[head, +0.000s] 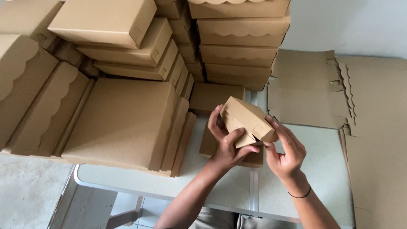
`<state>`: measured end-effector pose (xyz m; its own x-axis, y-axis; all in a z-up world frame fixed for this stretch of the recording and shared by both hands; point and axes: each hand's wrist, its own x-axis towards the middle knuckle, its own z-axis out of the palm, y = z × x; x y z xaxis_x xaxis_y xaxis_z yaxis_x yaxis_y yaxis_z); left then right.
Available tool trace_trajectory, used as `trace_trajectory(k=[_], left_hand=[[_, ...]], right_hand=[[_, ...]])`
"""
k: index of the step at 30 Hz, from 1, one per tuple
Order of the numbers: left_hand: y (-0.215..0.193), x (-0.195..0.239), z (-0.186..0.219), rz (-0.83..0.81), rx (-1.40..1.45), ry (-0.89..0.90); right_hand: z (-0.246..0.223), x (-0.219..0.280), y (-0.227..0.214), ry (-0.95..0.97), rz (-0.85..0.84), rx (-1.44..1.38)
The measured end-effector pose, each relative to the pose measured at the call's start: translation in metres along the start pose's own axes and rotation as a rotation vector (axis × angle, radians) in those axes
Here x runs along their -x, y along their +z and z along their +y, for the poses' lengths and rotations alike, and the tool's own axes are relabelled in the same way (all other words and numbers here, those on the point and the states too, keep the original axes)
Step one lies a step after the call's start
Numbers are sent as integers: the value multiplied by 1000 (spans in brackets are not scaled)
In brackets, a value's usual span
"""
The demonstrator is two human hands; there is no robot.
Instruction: The person assembles flat cardboard pieces into small rectangular boxes by folding and interlocking tabs. After completing one box, they place it on a stack of finished boxes and begin assembling another.
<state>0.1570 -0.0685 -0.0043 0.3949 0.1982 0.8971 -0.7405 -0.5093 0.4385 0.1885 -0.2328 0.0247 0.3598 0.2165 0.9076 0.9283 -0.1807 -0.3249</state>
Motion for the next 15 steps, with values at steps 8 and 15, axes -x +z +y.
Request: trace_trajectory(k=[8, 15], left_hand=[[-2, -7, 14, 11, 0, -98], [-3, -3, 11, 40, -39, -110]], right_hand=[[0, -2, 4, -29, 6, 4], [1, 1, 7, -37, 38, 17]])
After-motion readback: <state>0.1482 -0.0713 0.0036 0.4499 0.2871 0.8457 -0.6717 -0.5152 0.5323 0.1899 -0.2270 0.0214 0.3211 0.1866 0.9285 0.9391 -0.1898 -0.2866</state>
